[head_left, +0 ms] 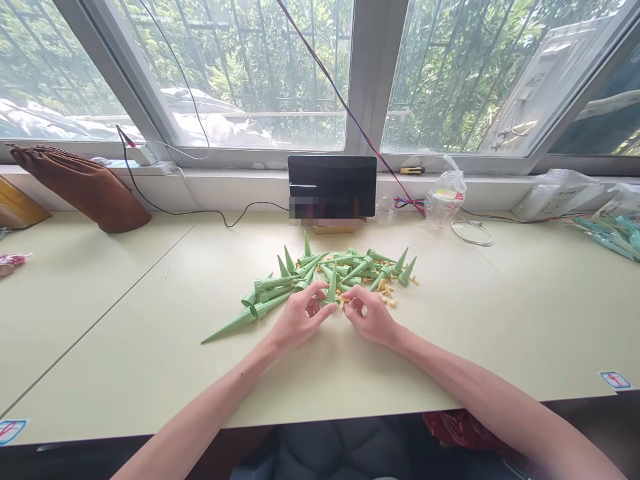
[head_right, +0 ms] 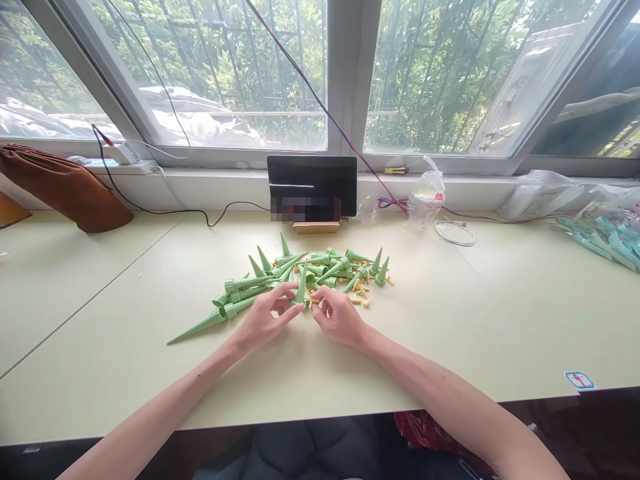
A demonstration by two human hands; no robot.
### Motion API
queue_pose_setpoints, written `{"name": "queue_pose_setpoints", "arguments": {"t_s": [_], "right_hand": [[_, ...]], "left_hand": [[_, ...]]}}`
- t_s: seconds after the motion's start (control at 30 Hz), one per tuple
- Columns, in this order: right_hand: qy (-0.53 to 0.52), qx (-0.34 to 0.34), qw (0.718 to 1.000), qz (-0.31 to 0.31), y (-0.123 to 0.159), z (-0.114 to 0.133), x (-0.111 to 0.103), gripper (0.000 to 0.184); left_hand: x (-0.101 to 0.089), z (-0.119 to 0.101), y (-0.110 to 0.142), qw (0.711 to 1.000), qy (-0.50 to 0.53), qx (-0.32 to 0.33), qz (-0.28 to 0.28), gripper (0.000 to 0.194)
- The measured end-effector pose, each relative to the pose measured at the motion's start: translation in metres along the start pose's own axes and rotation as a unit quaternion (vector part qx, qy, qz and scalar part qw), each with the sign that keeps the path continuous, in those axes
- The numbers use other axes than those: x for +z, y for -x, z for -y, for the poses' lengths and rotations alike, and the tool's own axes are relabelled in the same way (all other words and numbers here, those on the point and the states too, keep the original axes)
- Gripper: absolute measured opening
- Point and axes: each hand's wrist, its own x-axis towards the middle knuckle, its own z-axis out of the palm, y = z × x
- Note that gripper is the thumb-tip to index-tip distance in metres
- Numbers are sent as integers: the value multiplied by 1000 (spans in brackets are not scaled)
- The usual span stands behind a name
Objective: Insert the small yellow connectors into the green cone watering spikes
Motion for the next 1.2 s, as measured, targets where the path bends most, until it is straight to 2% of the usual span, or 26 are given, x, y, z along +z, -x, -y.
{"name": "queue_pose_setpoints", "arguments": {"t_s": [1.2], "right_hand": [[-22, 22, 999, 27, 1, -1, 0, 7]], "left_hand": [[1, 6, 0, 999, -35, 35, -4, 30]]}}
